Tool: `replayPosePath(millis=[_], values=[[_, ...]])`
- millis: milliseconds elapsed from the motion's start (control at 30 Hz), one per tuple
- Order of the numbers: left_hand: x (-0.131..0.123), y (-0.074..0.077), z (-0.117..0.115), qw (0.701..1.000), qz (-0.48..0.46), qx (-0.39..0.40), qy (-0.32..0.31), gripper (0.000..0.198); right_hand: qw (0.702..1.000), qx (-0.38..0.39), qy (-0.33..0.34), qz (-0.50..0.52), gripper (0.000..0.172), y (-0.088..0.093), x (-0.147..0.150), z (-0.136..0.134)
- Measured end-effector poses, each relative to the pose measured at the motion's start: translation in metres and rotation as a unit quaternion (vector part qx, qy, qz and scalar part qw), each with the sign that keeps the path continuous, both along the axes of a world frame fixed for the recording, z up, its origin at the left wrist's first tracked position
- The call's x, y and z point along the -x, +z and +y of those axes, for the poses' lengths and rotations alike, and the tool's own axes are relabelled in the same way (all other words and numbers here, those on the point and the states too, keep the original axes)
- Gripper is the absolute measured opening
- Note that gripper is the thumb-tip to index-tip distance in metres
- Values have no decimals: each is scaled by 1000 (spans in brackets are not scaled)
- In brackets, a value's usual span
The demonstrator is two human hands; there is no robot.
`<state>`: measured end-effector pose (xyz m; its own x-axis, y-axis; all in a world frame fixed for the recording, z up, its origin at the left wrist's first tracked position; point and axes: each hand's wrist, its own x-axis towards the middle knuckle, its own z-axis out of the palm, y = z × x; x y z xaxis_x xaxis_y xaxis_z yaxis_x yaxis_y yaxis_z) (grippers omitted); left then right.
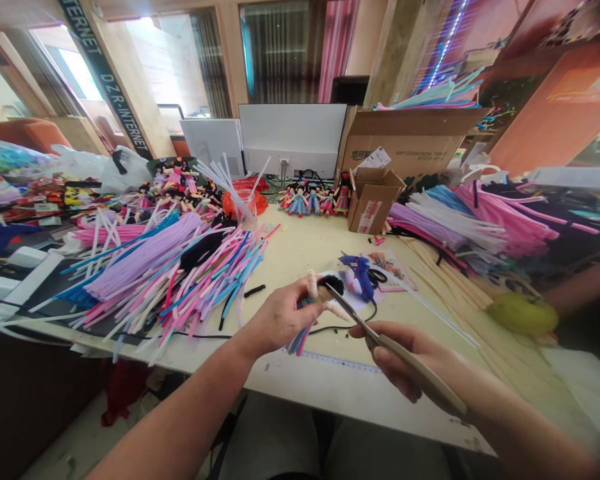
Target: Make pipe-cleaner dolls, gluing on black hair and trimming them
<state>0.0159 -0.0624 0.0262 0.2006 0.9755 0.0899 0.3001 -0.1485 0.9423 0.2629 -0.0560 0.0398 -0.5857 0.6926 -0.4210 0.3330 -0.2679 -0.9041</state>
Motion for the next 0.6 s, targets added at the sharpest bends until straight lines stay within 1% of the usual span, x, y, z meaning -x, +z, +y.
replayPosePath(millis=[67, 200, 367, 467, 600], values=[[0, -1, 0, 1000, 1, -2, 0, 35, 1000, -3, -2, -2, 73, -1, 0, 1], [-2, -1, 0, 1000, 7, -1, -1, 27, 1000, -18, -2, -13, 68, 1, 0, 2], [-5, 5, -1, 1000, 7, -4, -26, 26, 1000, -13, 3, -6, 64, 4, 1, 2], [-6, 6, -1, 1000, 4, -6, -26, 27, 1000, -7, 7, 16, 59, 1, -1, 1], [-6, 2, 1, 999, -22, 12, -29, 29, 998, -4, 18, 57, 53, -5, -5, -1]])
